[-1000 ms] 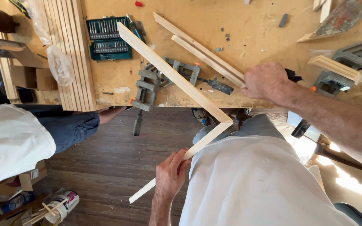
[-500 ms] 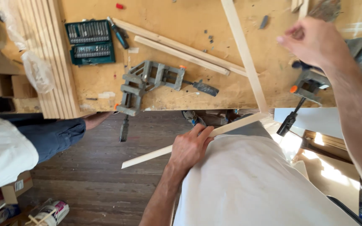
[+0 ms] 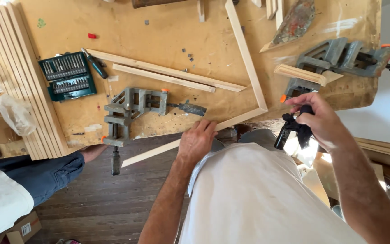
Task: Assembling a wooden frame using glue, clamps, and a hammer
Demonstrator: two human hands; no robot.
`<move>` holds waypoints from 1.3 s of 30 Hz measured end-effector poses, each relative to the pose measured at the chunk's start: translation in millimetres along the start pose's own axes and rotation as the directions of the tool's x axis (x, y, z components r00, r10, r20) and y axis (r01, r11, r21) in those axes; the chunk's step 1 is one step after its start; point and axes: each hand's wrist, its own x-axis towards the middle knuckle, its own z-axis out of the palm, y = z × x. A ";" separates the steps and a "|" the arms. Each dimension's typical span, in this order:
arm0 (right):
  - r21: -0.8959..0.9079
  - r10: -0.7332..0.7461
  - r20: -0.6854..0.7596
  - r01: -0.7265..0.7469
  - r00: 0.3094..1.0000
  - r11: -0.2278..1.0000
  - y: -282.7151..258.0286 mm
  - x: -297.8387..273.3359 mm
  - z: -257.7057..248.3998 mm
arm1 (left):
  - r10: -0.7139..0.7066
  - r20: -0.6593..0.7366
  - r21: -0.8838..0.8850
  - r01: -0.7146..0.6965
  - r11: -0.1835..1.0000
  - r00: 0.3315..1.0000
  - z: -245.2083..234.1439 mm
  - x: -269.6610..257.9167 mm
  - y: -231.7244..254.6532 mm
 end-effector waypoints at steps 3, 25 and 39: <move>0.165 0.074 0.089 -0.088 0.993 0.982 -5.2 -9.1 -5.1 | 0.041 -0.094 0.050 -0.036 0.998 0.995 10.0 -1.0 -7.9; 0.300 -0.112 0.116 0.072 0.987 0.951 30.9 -24.7 13.4 | 0.041 -0.169 0.096 -0.025 0.995 0.985 25.1 -9.5 5.9; 0.033 -0.312 -0.150 0.320 0.938 0.947 55.9 -31.4 32.7 | 0.102 -0.230 0.113 -0.078 0.991 0.968 40.5 -10.4 7.7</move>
